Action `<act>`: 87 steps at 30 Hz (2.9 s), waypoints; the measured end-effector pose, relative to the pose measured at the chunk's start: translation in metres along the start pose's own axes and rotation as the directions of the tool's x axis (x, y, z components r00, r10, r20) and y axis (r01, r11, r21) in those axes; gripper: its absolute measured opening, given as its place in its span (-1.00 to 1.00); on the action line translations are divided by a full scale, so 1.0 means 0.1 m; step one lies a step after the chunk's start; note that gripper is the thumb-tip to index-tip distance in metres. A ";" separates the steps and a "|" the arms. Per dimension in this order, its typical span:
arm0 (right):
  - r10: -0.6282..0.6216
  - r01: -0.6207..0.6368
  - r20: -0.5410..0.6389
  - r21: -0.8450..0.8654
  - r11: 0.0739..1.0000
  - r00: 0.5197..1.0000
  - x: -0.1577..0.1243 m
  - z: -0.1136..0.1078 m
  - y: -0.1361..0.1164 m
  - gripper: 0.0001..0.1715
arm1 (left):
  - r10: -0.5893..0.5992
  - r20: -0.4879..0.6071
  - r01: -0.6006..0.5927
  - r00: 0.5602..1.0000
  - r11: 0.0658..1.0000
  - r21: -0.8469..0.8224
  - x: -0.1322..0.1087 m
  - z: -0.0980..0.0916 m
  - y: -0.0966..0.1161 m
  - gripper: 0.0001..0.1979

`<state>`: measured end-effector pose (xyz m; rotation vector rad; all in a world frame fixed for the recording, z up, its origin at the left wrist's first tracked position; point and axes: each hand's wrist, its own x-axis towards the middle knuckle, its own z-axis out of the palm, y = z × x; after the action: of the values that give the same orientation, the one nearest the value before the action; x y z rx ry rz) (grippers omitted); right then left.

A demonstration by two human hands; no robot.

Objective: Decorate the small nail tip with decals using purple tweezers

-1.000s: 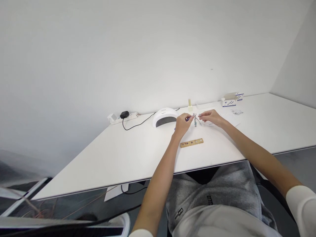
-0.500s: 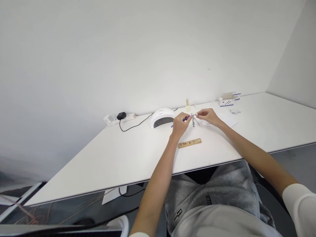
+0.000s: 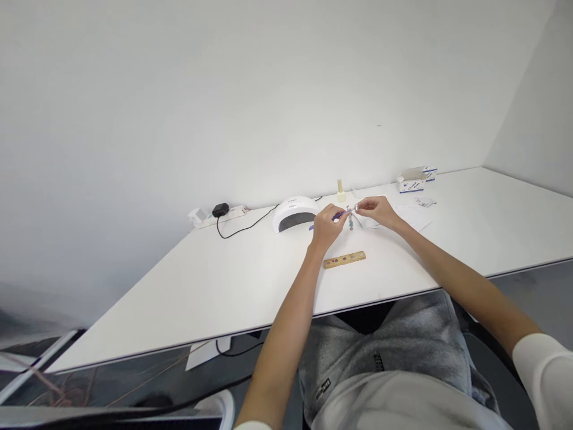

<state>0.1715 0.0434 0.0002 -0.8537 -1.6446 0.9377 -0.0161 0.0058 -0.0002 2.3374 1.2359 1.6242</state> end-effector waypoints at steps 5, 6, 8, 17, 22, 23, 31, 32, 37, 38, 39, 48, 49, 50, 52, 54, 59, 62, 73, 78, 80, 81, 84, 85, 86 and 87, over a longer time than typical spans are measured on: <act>-0.010 0.010 -0.007 0.004 1.000 1.000 -0.01 0.00 -0.02 -0.66 | 0.009 -0.002 -0.009 1.000 1.000 0.026 0.01 0.00 0.01 -0.70; -0.010 0.010 -0.006 0.004 1.000 1.000 -0.01 0.01 -0.02 -0.66 | 0.010 -0.003 -0.010 1.000 1.000 0.026 0.01 0.00 0.01 -0.70; -0.006 0.006 -0.004 -0.001 1.000 1.000 -0.01 0.00 -0.03 -0.66 | 0.007 -0.003 -0.007 1.000 1.000 0.023 0.01 0.00 0.02 -0.69; -0.010 0.009 -0.007 -0.007 1.000 1.000 -0.02 0.01 -0.03 -0.63 | 0.007 0.001 -0.007 1.000 0.999 0.033 0.01 0.00 0.01 -0.66; -0.002 0.002 -0.011 -0.004 1.000 1.000 -0.02 0.01 -0.03 -0.60 | -0.003 0.010 0.003 1.000 0.999 0.035 0.01 0.01 0.00 -0.66; -0.002 0.002 -0.011 -0.003 1.000 1.000 -0.02 0.01 -0.03 -0.60 | -0.001 0.009 0.001 1.000 0.999 0.033 0.01 0.01 0.00 -0.66; 0.003 -0.003 -0.004 -0.001 1.000 1.000 -0.01 0.01 -0.03 -0.65 | -0.002 0.007 0.001 1.000 0.999 0.045 0.01 0.00 0.01 -0.66; 0.003 -0.003 -0.004 0.000 1.000 1.000 -0.01 0.01 -0.03 -0.65 | -0.004 0.008 0.003 1.000 0.999 0.048 0.01 0.00 0.01 -0.66; 0.004 -0.004 0.002 -0.003 1.000 1.000 -0.02 0.01 -0.03 -0.64 | -0.002 0.009 0.002 1.000 0.999 0.047 0.01 0.00 0.00 -0.68; 0.005 -0.005 0.002 -0.006 1.000 1.000 -0.02 0.01 -0.03 -0.64 | -0.001 0.009 0.001 1.000 0.999 0.046 0.01 0.00 0.00 -0.68; 0.006 -0.006 0.002 -0.007 1.000 1.000 -0.02 0.01 -0.03 -0.64 | -0.001 0.009 0.001 1.000 0.999 0.045 0.01 0.00 0.00 -0.69; 0.007 -0.007 -0.008 0.007 1.000 1.000 -0.02 0.01 -0.04 -0.63 | 0.007 0.004 -0.007 1.000 0.999 0.041 0.01 0.01 0.00 -0.71; 0.010 -0.010 -0.008 0.014 1.000 1.000 -0.03 0.01 -0.05 -0.63 | 0.007 0.005 -0.007 1.000 0.999 0.048 0.01 0.01 0.00 -0.72; 0.011 -0.010 -0.007 0.023 1.000 1.000 -0.03 0.01 -0.06 -0.63 | 0.006 0.005 -0.006 1.000 0.998 0.056 0.01 0.01 0.00 -0.72; 0.011 -0.010 -0.005 0.041 0.999 1.000 -0.04 0.01 -0.07 -0.65 | 0.013 -0.003 -0.012 1.000 0.998 0.065 0.01 0.01 0.00 -0.73; 0.015 -0.015 0.001 0.047 0.999 1.000 -0.04 0.01 -0.08 -0.66 | 0.027 -0.011 -0.026 1.000 0.997 0.071 0.00 0.01 0.00 -0.74; 0.024 -0.024 0.006 0.036 0.999 1.000 -0.05 0.01 -0.10 -0.66 | 0.069 -0.033 -0.066 0.997 0.995 0.079 0.01 0.03 -0.03 -0.72; 0.025 -0.025 0.003 0.044 0.999 1.000 -0.04 0.01 -0.09 -0.65 | 0.116 -0.063 -0.111 0.991 0.991 0.076 0.01 0.04 -0.05 -0.70; 0.006 -0.006 0.005 0.050 0.999 1.000 -0.03 0.00 -0.06 -0.68 | 0.067 -0.101 -0.068 0.993 0.998 -0.008 0.03 0.03 -0.03 -0.77; -0.014 0.014 0.030 -0.008 1.000 0.999 -0.02 0.01 0.01 -0.74 | -0.175 -0.138 0.138 0.975 0.960 -0.245 0.07 -0.02 0.00 -0.84; -0.008 0.009 0.043 -0.030 1.000 0.999 -0.02 0.03 0.05 -0.76 | -0.306 -0.097 0.240 0.947 0.876 -0.419 0.10 -0.03 -0.01 -0.84; -0.003 0.005 0.051 -0.038 0.999 0.999 -0.02 0.05 0.06 -0.77 | -0.362 -0.062 0.282 0.930 0.812 -0.511 0.11 -0.04 -0.02 -0.84; 0.018 -0.013 0.075 -0.059 0.998 0.997 -0.04 0.10 0.08 -0.78 | -0.442 0.058 0.348 0.895 0.613 -0.709 0.13 -0.06 -0.04 -0.77; 0.027 -0.022 0.081 -0.065 0.998 0.996 -0.05 0.11 0.08 -0.79 | -0.447 0.077 0.353 0.891 0.576 -0.738 0.14 -0.07 -0.04 -0.74; 0.035 -0.029 0.084 -0.067 0.997 0.996 -0.06 0.13 0.08 -0.79 | -0.453 0.084 0.355 0.887 0.556 -0.752 0.15 -0.08 -0.03 -0.71; 0.042 -0.036 0.088 -0.066 0.997 0.995 -0.07 0.14 0.08 -0.79 | -0.467 0.083 0.360 0.880 0.544 -0.758 0.15 -0.09 -0.03 -0.68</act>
<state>0.1599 0.0386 -0.0118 -0.9021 -1.7482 0.9660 -0.0227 0.0135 0.0143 1.3099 0.7763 1.6685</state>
